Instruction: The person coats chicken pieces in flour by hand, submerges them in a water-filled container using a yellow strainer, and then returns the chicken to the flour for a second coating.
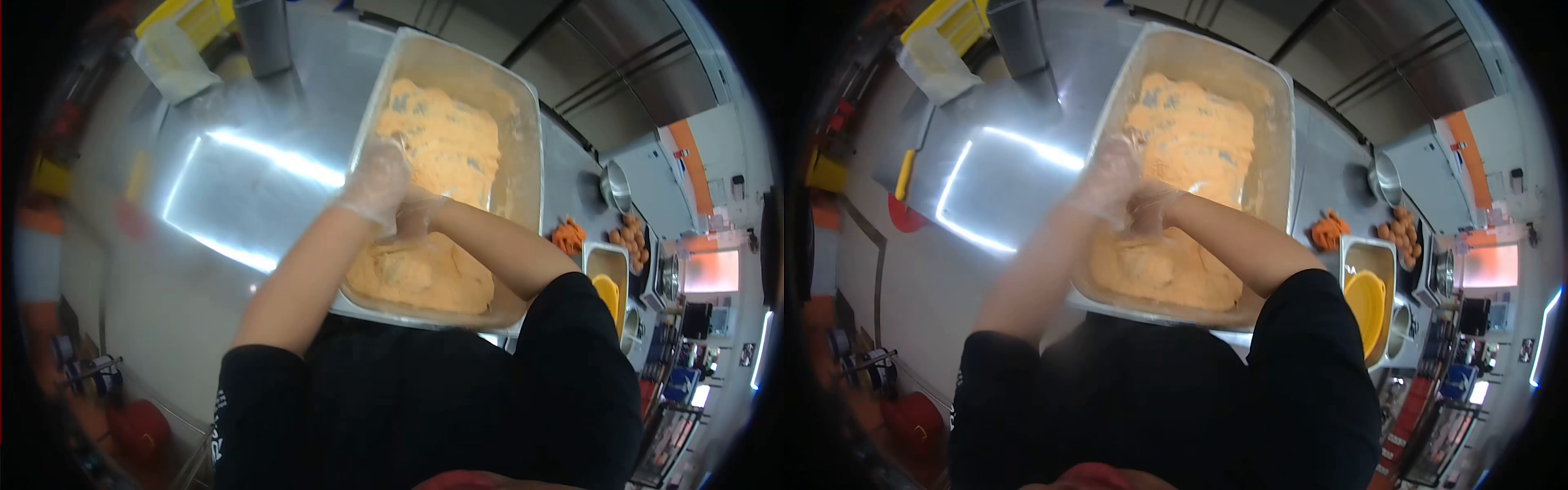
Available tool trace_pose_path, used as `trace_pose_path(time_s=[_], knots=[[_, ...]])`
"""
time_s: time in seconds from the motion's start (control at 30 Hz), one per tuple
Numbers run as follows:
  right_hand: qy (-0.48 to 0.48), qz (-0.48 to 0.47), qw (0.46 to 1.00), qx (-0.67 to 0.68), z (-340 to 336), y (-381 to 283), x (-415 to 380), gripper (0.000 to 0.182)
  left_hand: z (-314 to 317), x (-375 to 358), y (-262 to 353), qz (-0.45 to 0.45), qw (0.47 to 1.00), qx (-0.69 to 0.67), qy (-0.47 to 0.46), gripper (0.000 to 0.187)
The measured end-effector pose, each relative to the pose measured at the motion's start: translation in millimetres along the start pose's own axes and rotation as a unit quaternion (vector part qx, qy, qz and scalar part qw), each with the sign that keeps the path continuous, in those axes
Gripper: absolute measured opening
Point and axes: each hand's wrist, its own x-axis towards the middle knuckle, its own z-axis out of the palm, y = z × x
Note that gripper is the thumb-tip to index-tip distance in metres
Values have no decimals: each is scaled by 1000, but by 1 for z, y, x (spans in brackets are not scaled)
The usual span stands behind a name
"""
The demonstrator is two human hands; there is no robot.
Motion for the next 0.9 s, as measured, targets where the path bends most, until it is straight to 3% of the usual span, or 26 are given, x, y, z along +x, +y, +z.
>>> trace_pose_path(time_s=[0.03, 0.1, 0.17, 0.2, 0.23, 0.3, 0.33, 0.37, 0.4, 0.43, 0.47, 0.53, 0.57, 0.63, 0.67, 0.73, 0.8, 0.9], knots=[[-34, 5, 999, -10, 1, -7, -15, 56, 11, 0, 1, -49, 995, -62, 68, 29], [-65, 30, 997, 0, -6, -8, -41, 57, 16, -6, -7, -8, 990, -130, 59, 30], [-169, 122, 977, -43, -58, -27, -55, 57, -3, -6, -10, -71, 956, -280, 57, 30], [-219, 168, 959, -65, -75, -33, -58, 57, -15, -3, -6, -149, 906, -393, 55, 29], [-179, 151, 971, -50, -78, -37, -54, 57, -20, -1, -2, -221, 837, -498, 48, 29], [-102, 117, 988, -14, -71, -54, -36, 55, -6, 1, -2, -133, 941, -305, 69, 29], [-12, 47, 988, 144, -20, -43, -9, 51, 3, 4, -2, -119, 947, -288, 78, 29], [16, 44, 986, 162, -14, -66, -12, 45, 12, 6, -2, -106, 953, -271, 86, 29], [44, 40, 982, 179, -8, -91, -16, 40, 20, 10, -4, -125, 928, -338, 95, 29], [11, 40, 994, 102, -21, -111, -27, 35, 25, 11, -7, -144, 897, -404, 104, 29], [-22, 35, 999, 24, -35, -131, -38, 29, 19, 8, -8, -146, 908, -385, 81, 30], [-77, -90, 992, -33, 22, -91, -30, 24, -2, 3, -4, -137, 926, -349, 34, 32], [-113, -96, 986, -71, 11, -86, -44, 29, 0, 3, -3, -104, 944, -310, 38, 32], [-175, -48, 980, -85, -6, -65, -65, 48, -2, -2, -7, -39, 972, -227, 50, 33], [-202, 5, 977, -63, -7, -54, -74, 51, -7, -4, -6, 1, 987, -161, 7, 34], [-157, 33, 982, -103, -15, -62, -112, 50, -36, -14, -6, 76, 994, -26, -77, 35], [-221, 74, 958, -166, -17, -81, -125, 64, -27, -16, -7, 98, 991, -51, -71, 29], [-155, -15, 948, -277, -17, -91, -110, 57, 23, -3, -4, 78, 989, -122, -35, 22]])
